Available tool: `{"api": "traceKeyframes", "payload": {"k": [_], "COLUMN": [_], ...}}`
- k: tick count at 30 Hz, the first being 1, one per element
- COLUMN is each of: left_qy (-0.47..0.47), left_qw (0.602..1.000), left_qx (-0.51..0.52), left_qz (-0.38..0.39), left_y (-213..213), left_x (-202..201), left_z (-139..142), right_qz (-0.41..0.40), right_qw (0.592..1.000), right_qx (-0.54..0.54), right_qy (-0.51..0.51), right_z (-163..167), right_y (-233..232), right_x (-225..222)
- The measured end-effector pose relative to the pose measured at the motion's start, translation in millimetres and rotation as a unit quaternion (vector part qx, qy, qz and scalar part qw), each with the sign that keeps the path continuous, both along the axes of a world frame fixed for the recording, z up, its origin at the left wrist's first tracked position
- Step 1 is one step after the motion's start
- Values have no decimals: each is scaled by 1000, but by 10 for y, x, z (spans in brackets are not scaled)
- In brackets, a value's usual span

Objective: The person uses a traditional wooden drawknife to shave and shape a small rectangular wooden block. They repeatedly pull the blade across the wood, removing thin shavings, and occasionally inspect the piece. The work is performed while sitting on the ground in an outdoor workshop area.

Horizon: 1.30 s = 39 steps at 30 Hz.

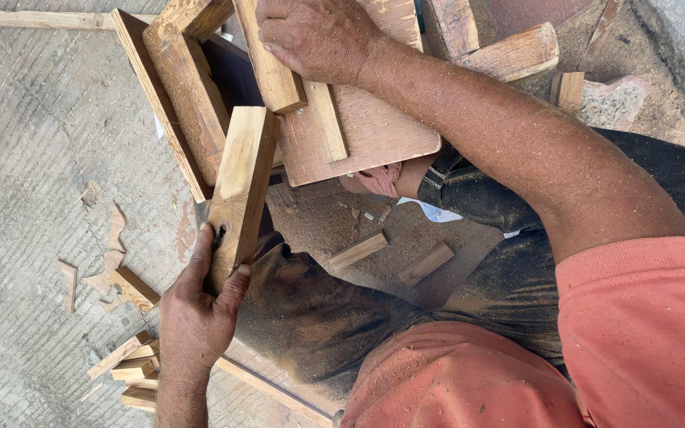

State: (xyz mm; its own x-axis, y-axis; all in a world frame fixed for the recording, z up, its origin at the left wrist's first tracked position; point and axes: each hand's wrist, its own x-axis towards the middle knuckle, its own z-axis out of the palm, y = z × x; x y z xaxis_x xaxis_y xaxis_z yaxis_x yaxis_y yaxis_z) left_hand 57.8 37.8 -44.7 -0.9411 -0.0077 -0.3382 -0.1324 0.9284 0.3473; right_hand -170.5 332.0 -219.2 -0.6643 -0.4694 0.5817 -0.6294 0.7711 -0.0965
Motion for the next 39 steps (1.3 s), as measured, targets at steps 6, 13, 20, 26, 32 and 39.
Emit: {"api": "traceKeyframes", "payload": {"k": [6,13,20,26,32,39], "left_qy": [2,-5,-6,-10,0,15], "left_qw": [1000,1000,1000,1000,1000,1000], "left_qx": [0,-15,-13,-12,-8,-2], "left_qz": [-4,-4,-2,2,-2,-15], "left_y": [-21,-25,-30,-21,-13,1], "left_x": [-11,-34,-45,-59,-62,-81], "left_z": [-28,-54,-76,-74,-65,-100], "right_qz": [-12,-24,13,5,0,8], "right_qw": [1000,1000,999,999,1000,1000], "right_qx": [6,18,-7,-13,-10,-16], "right_qy": [-21,-9,-49,-30,-20,6], "right_z": [-1,12,58,73,56,-26], "right_y": [-21,-22,-7,-5,-6,16], "right_x": [-23,-34,-71,-72,-100,-140]}}
